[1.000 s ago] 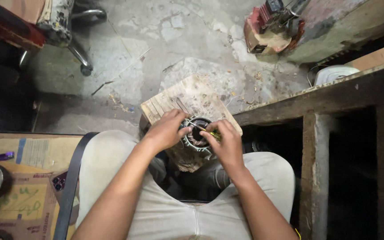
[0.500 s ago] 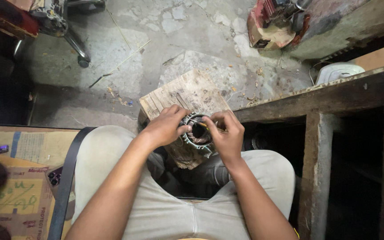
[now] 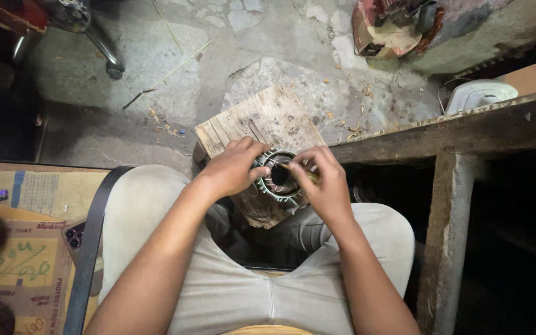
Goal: The person uses a yellow-handled screwdriver to adjust and tighten copper windings inside a motor stator. The person rotates the stator and continues to manipulate the windings with the tool throughout the clip.
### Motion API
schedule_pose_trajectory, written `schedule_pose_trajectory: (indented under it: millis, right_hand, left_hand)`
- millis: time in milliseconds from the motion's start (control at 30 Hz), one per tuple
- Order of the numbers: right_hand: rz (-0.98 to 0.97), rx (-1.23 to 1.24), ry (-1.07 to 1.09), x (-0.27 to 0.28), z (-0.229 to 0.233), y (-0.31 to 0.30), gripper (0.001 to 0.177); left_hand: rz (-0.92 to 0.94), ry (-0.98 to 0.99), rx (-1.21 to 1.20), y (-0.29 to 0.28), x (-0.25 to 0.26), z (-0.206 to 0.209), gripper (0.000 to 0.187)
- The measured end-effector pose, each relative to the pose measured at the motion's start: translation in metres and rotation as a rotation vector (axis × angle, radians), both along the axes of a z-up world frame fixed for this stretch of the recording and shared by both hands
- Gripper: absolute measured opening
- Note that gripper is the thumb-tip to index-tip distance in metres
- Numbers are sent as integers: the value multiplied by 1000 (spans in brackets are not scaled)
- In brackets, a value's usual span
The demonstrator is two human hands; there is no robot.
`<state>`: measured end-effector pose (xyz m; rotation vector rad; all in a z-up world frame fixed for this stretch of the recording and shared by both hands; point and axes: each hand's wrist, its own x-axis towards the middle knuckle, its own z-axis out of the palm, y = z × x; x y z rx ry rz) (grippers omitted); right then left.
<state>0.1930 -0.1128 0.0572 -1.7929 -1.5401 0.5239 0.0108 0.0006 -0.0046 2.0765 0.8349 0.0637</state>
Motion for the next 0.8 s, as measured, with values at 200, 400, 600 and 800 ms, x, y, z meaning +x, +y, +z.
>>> schedule_pose_trajectory:
  millis: [200, 400, 600, 800]
  right_hand:
    - [106, -68, -241, -13, 8, -13, 30]
    - [-45, -209, -344, -14, 22, -16, 14]
    - [-95, -277, -422, -12, 37, -16, 15]
    - [-110, -335, -441, -17, 30, -17, 15]
  left_hand:
    - [2, -44, 21, -1, -2, -5, 52]
    - [-9, -66, 42, -1, -3, -4, 53]
    - [42, -107, 79, -1, 0, 4, 45]
    - [143, -230, 104, -2, 3, 12, 28]
